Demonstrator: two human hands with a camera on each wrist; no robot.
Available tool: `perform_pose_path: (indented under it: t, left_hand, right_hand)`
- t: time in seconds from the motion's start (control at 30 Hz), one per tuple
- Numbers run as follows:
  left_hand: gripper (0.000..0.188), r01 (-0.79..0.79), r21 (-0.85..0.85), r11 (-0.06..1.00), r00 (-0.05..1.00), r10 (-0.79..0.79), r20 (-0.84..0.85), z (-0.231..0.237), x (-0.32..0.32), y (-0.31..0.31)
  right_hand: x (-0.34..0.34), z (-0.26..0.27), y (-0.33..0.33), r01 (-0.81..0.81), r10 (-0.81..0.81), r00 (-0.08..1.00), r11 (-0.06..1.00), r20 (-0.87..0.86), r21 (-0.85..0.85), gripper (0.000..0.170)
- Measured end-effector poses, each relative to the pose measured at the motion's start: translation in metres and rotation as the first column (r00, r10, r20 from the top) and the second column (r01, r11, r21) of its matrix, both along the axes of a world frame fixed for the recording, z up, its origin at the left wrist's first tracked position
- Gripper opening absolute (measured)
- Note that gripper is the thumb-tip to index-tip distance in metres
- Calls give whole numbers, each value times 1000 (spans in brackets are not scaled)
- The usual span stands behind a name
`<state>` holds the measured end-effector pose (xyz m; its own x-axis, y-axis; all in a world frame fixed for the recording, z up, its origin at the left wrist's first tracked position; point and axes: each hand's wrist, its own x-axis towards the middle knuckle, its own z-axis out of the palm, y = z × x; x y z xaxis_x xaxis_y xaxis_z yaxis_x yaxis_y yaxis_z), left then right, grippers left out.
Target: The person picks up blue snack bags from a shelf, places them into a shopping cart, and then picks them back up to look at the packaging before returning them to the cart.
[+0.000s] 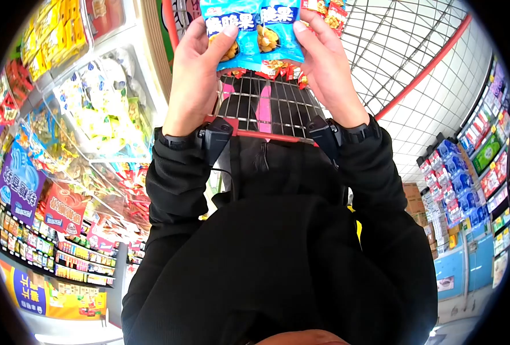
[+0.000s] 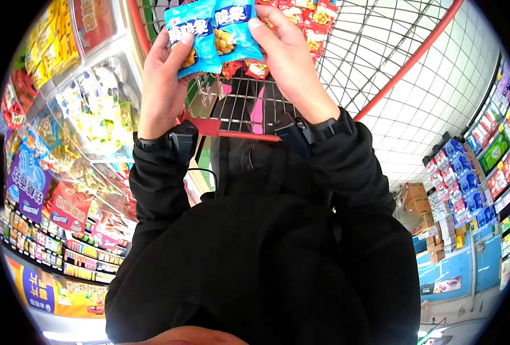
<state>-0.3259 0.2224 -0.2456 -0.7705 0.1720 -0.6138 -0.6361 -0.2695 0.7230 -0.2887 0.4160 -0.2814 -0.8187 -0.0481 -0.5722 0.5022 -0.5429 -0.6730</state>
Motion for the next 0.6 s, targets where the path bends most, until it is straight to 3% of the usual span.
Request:
perform_pose_path:
  t: [0.07,0.23,0.33,0.37,0.47,0.53,0.6]
  left_hand:
    - [39,8,-31,999,1000,-7,21,9,10,-11]
    - [26,-104,-40,994,994,105,20,34,35,-44]
    - [32,-159,-5,987,987,159,8,55,53,-65]
    - [36,-136,11,991,991,136,8,63,59,-75]
    - [42,-205,52,977,976,208,-66,83,77,-91]
    - [48,-204,-99,974,977,195,-88,100,92,-105]
    - [49,-229,-11,973,963,225,-147,107,105,-120]
  right_hand:
    - [1,14,-13,-28,27,1000,999,-11,-20,31]
    - [11,33,-43,-125,134,988,987,75,-104,38]
    - [18,52,-63,-226,225,969,974,-105,4,39]
    - [20,60,-68,-270,270,958,963,-93,19,38]
    - [27,97,-89,-307,303,951,951,-66,-44,35]
    - [28,113,-100,-345,331,935,932,-128,-112,32]
    - [33,127,-111,-384,345,916,902,-206,-198,31]
